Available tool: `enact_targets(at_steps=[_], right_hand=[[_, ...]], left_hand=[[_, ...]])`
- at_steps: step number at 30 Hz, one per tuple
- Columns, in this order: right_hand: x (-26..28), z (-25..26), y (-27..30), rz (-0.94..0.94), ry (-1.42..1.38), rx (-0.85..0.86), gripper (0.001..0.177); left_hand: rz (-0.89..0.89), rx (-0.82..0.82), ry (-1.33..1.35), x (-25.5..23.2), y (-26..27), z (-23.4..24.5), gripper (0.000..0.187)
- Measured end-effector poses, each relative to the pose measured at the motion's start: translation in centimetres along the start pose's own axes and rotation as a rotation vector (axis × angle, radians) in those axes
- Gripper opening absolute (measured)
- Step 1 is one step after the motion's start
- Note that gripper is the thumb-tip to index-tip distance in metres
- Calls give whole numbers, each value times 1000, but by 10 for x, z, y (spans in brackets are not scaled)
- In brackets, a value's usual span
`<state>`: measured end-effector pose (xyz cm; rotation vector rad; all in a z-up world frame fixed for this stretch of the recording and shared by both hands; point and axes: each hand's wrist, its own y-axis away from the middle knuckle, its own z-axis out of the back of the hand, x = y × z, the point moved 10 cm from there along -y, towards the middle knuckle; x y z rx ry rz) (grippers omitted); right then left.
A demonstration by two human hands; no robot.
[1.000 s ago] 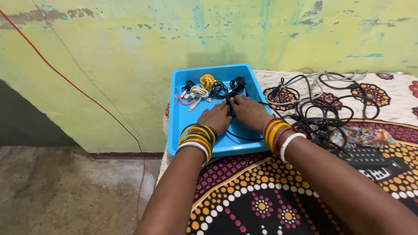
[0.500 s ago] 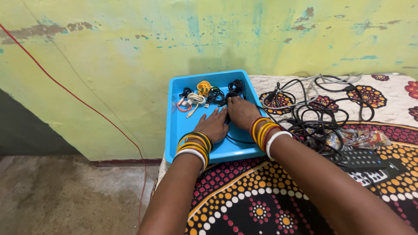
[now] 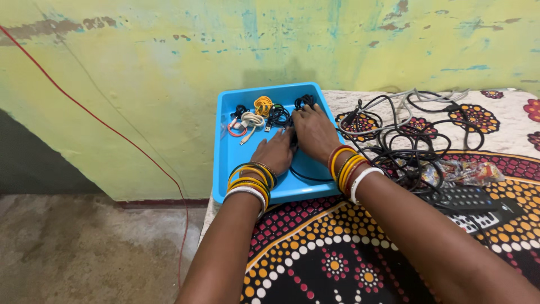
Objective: The person untangles several long black cables by hand, separating them from each other and placing some of the smaller, lighter-colored coiled cables into a blue plastic tray.
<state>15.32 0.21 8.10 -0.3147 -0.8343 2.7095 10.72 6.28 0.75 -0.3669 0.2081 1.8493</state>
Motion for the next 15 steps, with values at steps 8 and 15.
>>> enact_targets(at_steps=[8,15], right_hand=[[-9,56,24,-18,-141,-85,40],[-52,90,60,-149,-191,-14,39]], left_hand=[[-91,-490,318,17,-19,36,56],[75,-9,144,-36,13,15,48]])
